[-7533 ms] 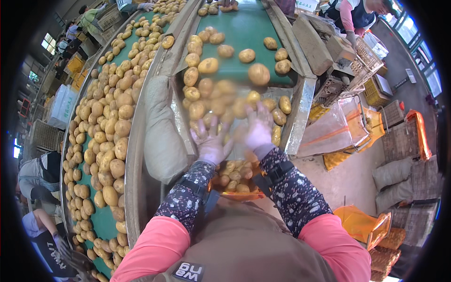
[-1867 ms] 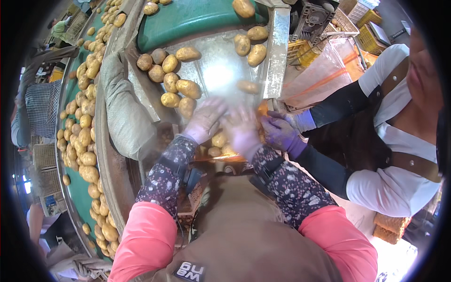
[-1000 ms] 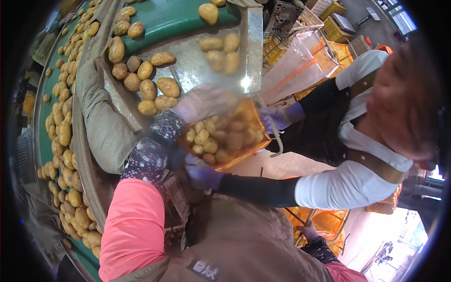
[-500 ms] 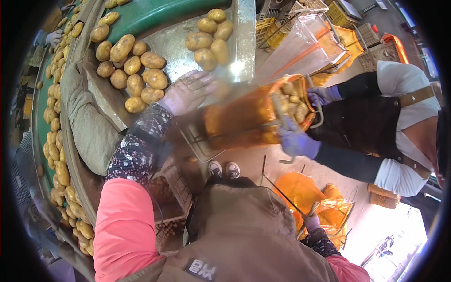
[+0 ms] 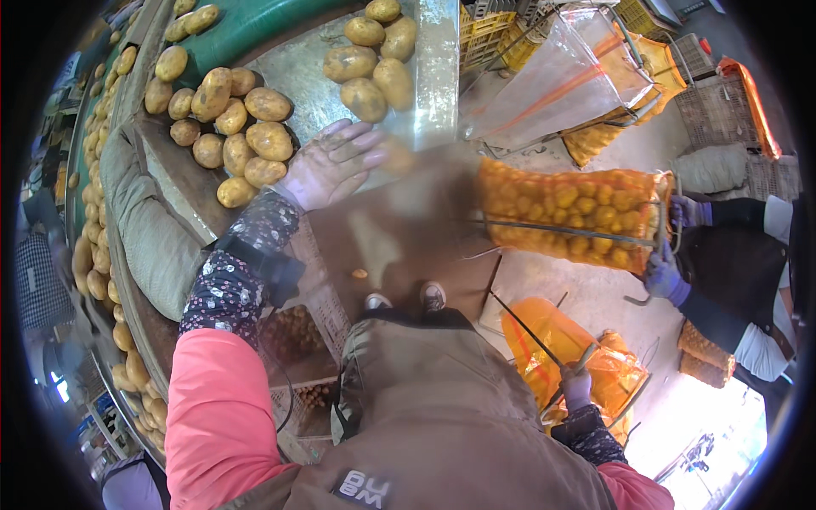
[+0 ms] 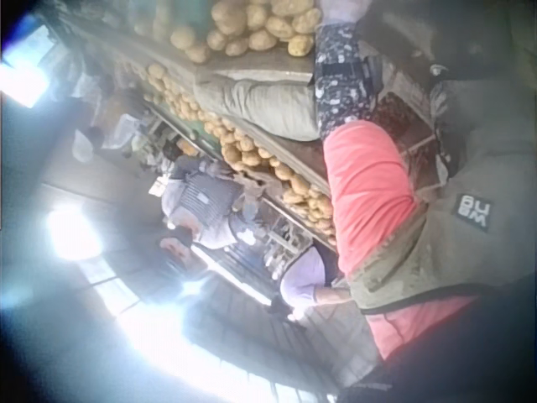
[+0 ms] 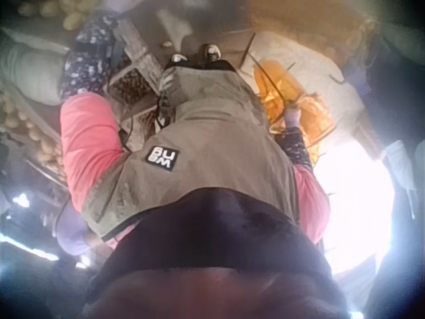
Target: The person stands at a conveyor belt and repeatedly scoops potatoes from the belt into a clear plastic bag. They continue filling the bag as potatoes move along the belt, then hand the filled bag to a coworker and receive a new empty bag to repeat the process.
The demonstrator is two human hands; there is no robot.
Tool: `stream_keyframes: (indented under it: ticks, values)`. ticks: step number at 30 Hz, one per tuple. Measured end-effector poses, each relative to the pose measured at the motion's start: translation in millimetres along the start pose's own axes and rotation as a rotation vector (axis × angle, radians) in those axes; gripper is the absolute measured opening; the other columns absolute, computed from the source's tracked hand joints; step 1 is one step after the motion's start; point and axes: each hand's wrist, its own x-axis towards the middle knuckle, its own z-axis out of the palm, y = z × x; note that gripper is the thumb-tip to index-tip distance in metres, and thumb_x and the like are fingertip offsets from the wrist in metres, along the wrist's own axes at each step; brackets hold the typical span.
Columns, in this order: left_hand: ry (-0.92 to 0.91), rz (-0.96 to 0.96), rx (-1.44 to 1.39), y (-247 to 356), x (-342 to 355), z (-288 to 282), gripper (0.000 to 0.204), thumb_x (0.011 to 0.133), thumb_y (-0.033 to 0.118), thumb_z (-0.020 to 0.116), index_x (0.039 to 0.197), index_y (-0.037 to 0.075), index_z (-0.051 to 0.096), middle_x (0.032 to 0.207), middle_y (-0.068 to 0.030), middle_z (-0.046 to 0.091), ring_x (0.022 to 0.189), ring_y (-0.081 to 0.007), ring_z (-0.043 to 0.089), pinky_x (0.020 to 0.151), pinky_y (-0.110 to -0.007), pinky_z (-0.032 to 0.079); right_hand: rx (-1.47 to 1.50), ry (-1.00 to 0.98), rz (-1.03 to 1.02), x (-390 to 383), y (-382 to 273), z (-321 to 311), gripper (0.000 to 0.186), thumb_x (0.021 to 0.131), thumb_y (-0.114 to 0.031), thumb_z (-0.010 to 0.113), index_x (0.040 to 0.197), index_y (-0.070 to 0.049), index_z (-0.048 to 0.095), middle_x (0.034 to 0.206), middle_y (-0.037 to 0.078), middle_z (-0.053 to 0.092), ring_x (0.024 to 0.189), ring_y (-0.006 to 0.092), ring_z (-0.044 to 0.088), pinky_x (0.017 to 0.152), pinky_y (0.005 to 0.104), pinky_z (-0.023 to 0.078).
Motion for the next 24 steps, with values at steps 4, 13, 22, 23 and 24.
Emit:
stream_keyframes:
  ticks: [4,13,22,23,24]
  values:
    - [-0.006,-0.009,0.0,0,9,-3,0.039,0.087,0.015,0.067,0.126,0.012,0.065,0.139,-0.0145,0.058,0.134,-0.0365,0.052,0.115,-0.053,0.039,0.041,-0.011,0.04,3,-10,4,0.016,0.088,-0.013,0.068,0.097,-0.001,0.064,0.069,0.004,0.06,0.051,0.0159,0.056,0.048,0.0309,0.046]
    - [-0.054,-0.048,0.018,0,0,-5,0.043,0.09,0.021,0.065,0.133,0.015,0.062,0.142,-0.013,0.057,0.136,-0.0349,0.049,0.118,-0.051,0.035,0.021,0.029,-0.018,27,-45,-3,0.011,0.084,-0.01,0.068,0.089,-0.001,0.065,0.066,0.005,0.059,0.049,0.0169,0.055,0.046,0.032,0.046]
    - [-0.068,-0.032,0.033,3,7,-17,0.039,0.088,0.022,0.066,0.126,0.014,0.064,0.143,-0.0118,0.055,0.137,-0.0335,0.048,0.118,-0.052,0.034,0.145,-0.012,-0.125,63,-153,12,0.007,0.08,-0.006,0.069,0.084,-0.004,0.063,0.062,0.002,0.057,0.045,0.0135,0.052,0.043,0.0292,0.043]
    - [-0.051,-0.029,0.035,3,8,-17,0.038,0.088,0.022,0.066,0.126,0.014,0.064,0.142,-0.0114,0.056,0.137,-0.0333,0.048,0.118,-0.052,0.034,0.169,-0.061,-0.133,66,-167,21,0.008,0.081,-0.006,0.07,0.084,-0.004,0.063,0.063,0.002,0.057,0.046,0.0129,0.052,0.044,0.0292,0.043]
    - [-0.031,-0.023,0.041,2,8,-17,0.038,0.088,0.022,0.066,0.125,0.014,0.064,0.142,-0.0109,0.056,0.137,-0.033,0.048,0.118,-0.052,0.034,0.214,-0.135,-0.153,69,-180,34,0.009,0.082,-0.007,0.07,0.084,-0.005,0.062,0.064,0.001,0.058,0.047,0.0123,0.051,0.045,0.0293,0.043]
